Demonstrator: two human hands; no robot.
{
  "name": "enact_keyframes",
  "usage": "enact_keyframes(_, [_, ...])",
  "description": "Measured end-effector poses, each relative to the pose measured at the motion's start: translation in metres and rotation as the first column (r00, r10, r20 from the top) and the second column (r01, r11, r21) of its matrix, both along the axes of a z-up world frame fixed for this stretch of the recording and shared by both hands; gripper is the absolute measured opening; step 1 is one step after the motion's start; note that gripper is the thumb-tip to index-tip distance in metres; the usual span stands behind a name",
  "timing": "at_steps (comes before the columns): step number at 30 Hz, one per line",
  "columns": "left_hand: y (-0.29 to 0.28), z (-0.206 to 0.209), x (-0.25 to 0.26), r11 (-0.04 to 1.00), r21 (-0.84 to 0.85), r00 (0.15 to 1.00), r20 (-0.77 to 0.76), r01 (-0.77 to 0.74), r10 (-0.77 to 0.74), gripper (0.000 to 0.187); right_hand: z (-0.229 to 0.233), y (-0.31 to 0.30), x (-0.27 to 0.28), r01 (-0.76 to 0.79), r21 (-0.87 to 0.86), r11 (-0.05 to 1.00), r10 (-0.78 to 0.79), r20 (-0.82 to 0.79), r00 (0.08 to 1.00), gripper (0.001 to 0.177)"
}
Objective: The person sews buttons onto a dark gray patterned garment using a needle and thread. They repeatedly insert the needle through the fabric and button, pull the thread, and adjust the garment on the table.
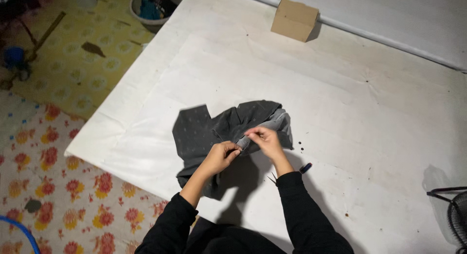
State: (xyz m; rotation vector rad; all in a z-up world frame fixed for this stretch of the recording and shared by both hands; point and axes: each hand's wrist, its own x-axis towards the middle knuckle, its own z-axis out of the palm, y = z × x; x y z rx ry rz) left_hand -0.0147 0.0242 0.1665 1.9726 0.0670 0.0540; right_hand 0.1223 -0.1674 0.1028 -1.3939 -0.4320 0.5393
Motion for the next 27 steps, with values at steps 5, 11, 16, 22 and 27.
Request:
enact_keyframes(5, [0.023,0.082,0.004,1.000,0.027,0.998,0.058,0.007,-0.008,0.017,0.039,0.020,-0.035,0.019,-0.034,0.999,-0.020,-0.026,0.999,0.004])
enact_keyframes(11, [0.026,0.135,0.002,0.999,0.038,0.996,0.085,-0.012,0.009,0.015,0.114,0.018,-0.046,0.137,-0.014,0.990,-0.137,0.011,0.991,0.003])
enact_keyframes(16, [0.017,0.140,0.006,0.987,-0.159,0.993,0.122,0.014,0.005,0.016,0.172,0.003,-0.040,0.087,-0.339,0.937,-0.113,-0.056,0.992,0.002])
enact_keyframes(22, [0.012,0.147,0.003,0.945,-0.301,0.988,0.120,0.127,-0.095,0.017,0.202,-0.017,-0.047,-0.064,-0.140,0.988,0.047,-0.126,0.991,0.005])
enact_keyframes(27, [0.003,0.150,0.001,0.869,-0.462,0.984,0.113,0.175,-0.137,0.020,0.207,-0.026,-0.051,-0.092,-0.068,0.993,0.084,-0.106,0.991,0.009])
